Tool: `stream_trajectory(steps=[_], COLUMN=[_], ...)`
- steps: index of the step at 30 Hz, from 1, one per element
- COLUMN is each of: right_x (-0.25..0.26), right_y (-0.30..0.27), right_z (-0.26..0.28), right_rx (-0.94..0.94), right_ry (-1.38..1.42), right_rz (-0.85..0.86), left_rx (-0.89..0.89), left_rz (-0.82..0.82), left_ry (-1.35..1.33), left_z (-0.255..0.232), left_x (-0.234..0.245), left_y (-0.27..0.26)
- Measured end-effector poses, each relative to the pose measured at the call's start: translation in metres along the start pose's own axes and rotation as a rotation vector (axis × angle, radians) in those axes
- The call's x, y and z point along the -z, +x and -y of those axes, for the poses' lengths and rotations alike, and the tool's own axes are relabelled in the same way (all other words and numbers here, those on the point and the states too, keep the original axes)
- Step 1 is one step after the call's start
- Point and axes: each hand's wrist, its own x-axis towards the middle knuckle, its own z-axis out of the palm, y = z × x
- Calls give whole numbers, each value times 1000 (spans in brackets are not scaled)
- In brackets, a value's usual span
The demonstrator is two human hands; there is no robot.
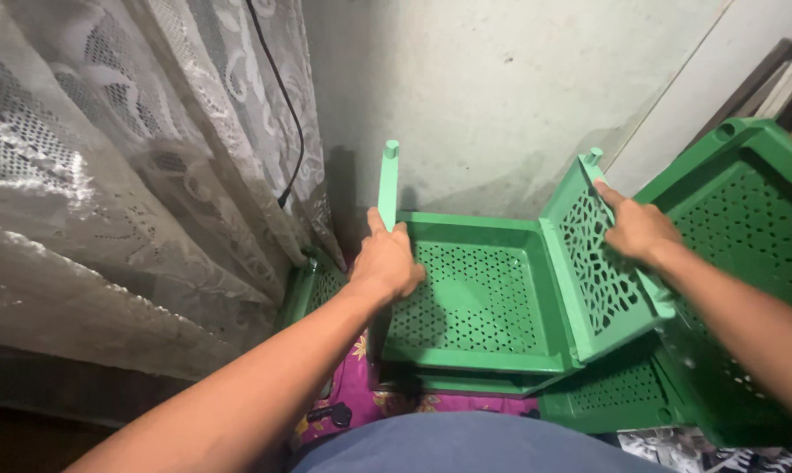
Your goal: The person assembles a green plastic crate by attaching side panels to a base tray and then placing a top tray on the assembled frame. The person handles the crate parts by hand and completes the assembly.
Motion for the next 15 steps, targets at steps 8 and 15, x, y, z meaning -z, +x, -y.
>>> stream_trajectory(steps=[8, 15], right_x=[-1, 1], right_y=[7, -11], right_z=[-10, -3], right_rx=[11, -99], right_ry=[33, 131], right_rz=[84, 141], left_rx=[12, -14], left_rz=[2, 20], left_ry=[31, 56], left_z=[1, 4], left_x=[2, 2], left_y=[3, 3])
